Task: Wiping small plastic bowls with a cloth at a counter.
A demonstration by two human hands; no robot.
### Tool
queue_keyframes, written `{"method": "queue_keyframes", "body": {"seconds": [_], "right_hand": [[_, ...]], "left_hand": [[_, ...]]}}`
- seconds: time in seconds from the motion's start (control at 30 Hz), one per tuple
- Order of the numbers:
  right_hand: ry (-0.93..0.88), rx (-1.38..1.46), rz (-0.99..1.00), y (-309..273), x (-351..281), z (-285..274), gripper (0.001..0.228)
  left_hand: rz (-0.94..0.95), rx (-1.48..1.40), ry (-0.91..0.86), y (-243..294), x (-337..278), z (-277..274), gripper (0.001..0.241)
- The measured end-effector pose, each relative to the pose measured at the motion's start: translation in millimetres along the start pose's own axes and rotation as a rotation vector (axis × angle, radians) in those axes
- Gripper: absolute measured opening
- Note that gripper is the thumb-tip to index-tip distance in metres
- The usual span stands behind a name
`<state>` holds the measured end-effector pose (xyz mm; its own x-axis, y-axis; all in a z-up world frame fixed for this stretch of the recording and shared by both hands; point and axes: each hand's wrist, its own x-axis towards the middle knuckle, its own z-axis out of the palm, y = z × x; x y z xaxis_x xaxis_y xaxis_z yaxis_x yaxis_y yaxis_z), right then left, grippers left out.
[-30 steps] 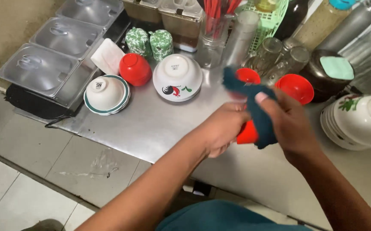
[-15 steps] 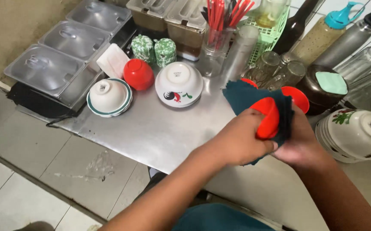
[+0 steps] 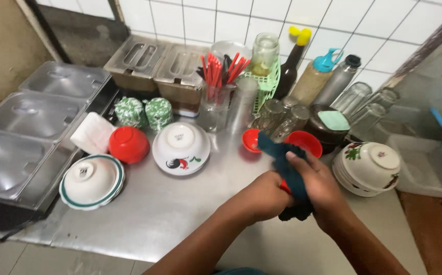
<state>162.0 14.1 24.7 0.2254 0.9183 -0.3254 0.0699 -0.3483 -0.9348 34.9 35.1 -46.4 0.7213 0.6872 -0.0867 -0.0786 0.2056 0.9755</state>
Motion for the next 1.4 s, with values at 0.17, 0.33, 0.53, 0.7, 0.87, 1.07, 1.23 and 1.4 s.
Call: {"method": "queue_keyframes", "body": {"seconds": [0.17,0.33,0.53,0.7,0.87,1.07,1.23,1.4], "right_hand": [[-0.038,0.239,0.124,-6,-5,7,0.041],[0.031,0.437,0.11,-4,-22,37,0.04],[0.158,0.132,-0.019,6,-24,62,0.039],[0.019,0.486,0.094,-8,-35,78,0.046],[0.248,0.19,0.06,-17,-44,105,0.043],[0.142,0.246,0.072,-3,-34,100,0.047],[0.176,0.291,0.091,-16,-53,122,0.047],[0.144,0.063,-0.008,13,-39,101,0.046]], "left_hand": [[-0.018,0.246,0.073,34,-21,-3,0.025],[-0.067,0.468,0.097,52,-34,-17,0.027],[-0.102,0.322,0.049,43,-49,-41,0.033],[0.084,0.396,0.023,49,-61,-54,0.04],[-0.094,0.261,0.016,63,-75,-63,0.04],[-0.077,0.283,-0.036,63,-86,-70,0.037],[-0.003,0.308,0.011,47,-84,-75,0.037],[-0.083,0.274,-0.076,57,-93,-86,0.026]]}}
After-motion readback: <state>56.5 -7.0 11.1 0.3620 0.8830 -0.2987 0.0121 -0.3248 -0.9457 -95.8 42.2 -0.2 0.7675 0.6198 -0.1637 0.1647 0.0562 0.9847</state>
